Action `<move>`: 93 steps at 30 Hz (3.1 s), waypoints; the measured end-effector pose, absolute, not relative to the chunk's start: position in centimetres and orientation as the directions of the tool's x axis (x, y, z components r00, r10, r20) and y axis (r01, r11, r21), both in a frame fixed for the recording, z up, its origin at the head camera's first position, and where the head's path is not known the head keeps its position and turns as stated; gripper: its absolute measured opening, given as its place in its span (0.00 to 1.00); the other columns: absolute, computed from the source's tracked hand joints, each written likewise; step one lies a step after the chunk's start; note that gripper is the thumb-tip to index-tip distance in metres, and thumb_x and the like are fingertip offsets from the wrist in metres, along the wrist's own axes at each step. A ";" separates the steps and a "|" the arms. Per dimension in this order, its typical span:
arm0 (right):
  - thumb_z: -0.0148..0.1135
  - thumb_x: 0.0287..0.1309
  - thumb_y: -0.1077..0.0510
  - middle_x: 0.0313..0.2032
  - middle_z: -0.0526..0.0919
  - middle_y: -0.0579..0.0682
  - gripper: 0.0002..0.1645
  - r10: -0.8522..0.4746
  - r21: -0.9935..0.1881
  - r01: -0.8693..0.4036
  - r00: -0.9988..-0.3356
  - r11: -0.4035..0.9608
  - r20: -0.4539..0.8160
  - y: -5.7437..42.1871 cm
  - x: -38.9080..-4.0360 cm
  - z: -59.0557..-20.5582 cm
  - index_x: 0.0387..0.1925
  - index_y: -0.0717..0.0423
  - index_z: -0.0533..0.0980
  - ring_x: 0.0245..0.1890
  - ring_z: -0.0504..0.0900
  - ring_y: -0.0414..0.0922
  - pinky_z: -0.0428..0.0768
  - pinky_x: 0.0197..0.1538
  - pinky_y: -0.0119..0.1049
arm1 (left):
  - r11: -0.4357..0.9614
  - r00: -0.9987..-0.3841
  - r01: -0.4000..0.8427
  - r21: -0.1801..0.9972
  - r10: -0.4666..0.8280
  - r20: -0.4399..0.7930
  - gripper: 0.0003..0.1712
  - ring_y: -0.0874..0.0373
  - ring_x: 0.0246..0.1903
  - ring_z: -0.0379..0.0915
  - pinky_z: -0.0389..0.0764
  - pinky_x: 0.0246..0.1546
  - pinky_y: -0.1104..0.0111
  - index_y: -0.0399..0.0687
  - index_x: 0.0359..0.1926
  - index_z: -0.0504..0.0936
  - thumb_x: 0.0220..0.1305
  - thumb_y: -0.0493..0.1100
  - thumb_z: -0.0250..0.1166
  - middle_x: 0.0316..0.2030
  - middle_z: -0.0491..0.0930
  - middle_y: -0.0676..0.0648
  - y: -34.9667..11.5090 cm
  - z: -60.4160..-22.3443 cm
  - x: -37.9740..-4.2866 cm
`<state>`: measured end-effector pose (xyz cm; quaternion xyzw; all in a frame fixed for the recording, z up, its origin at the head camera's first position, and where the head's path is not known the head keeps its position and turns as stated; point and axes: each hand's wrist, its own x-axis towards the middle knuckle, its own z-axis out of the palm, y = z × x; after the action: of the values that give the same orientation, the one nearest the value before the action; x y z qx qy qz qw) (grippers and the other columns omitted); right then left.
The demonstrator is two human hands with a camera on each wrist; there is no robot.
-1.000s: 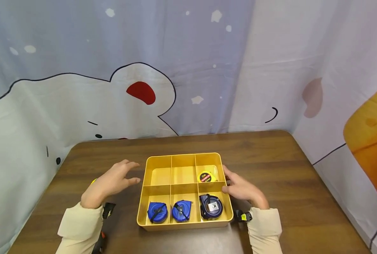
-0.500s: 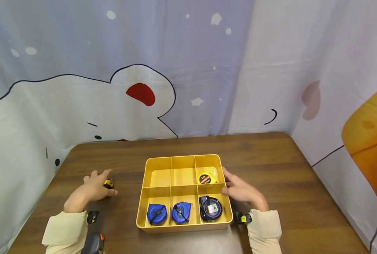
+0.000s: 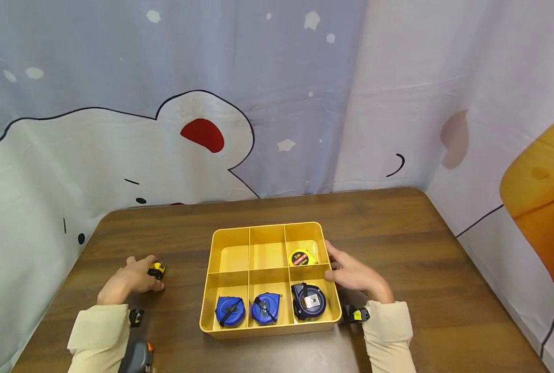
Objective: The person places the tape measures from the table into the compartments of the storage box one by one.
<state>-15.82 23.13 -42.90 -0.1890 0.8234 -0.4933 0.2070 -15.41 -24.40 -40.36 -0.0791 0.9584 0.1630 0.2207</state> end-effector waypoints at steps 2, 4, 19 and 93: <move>0.53 0.52 0.70 0.62 0.60 0.69 0.49 -0.525 -0.902 -0.088 -0.835 0.423 -0.164 23.1 -15.9 -43.0 0.71 0.57 0.40 0.57 0.66 0.61 0.76 0.49 0.45 | 0.934 -0.893 -0.225 0.278 -0.084 -0.441 0.41 0.30 0.38 0.59 0.70 0.37 0.43 0.37 0.62 0.60 0.48 0.42 0.69 0.45 0.55 0.23 -24.6 -40.6 -15.6; 0.52 0.53 0.70 0.62 0.60 0.70 0.49 -0.530 -0.914 -0.060 -0.829 0.401 -0.178 23.1 -15.9 -43.0 0.71 0.55 0.39 0.54 0.68 0.61 0.77 0.45 0.46 | 0.931 -0.895 -0.232 0.281 -0.091 -0.437 0.40 0.31 0.37 0.59 0.71 0.36 0.45 0.37 0.61 0.61 0.48 0.41 0.69 0.44 0.55 0.24 -24.7 -40.8 -15.8; 0.53 0.53 0.69 0.58 0.62 0.73 0.50 -0.523 -0.926 -0.001 -0.825 0.378 -0.213 23.2 -15.8 -42.8 0.71 0.52 0.39 0.46 0.74 0.61 0.80 0.34 0.49 | 0.921 -0.903 -0.248 0.301 -0.107 -0.415 0.40 0.36 0.33 0.63 0.71 0.31 0.51 0.40 0.55 0.66 0.38 0.40 0.71 0.37 0.59 0.28 -25.4 -41.3 -15.7; 0.54 0.51 0.68 0.59 0.61 0.73 0.51 -0.545 -0.927 -0.031 -0.816 0.375 -0.193 22.3 -16.0 -42.9 0.71 0.54 0.39 0.50 0.71 0.63 0.80 0.37 0.48 | 0.901 -0.976 0.152 0.407 0.202 -0.082 0.36 0.52 0.30 0.68 0.72 0.24 0.65 0.53 0.50 0.78 0.33 0.46 0.77 0.39 0.70 0.43 -6.8 -35.3 -16.4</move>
<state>-16.02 22.27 -42.94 -0.1819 0.7927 -0.5288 0.2429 -16.39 -6.78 -35.32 0.0908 0.9729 0.2036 0.0612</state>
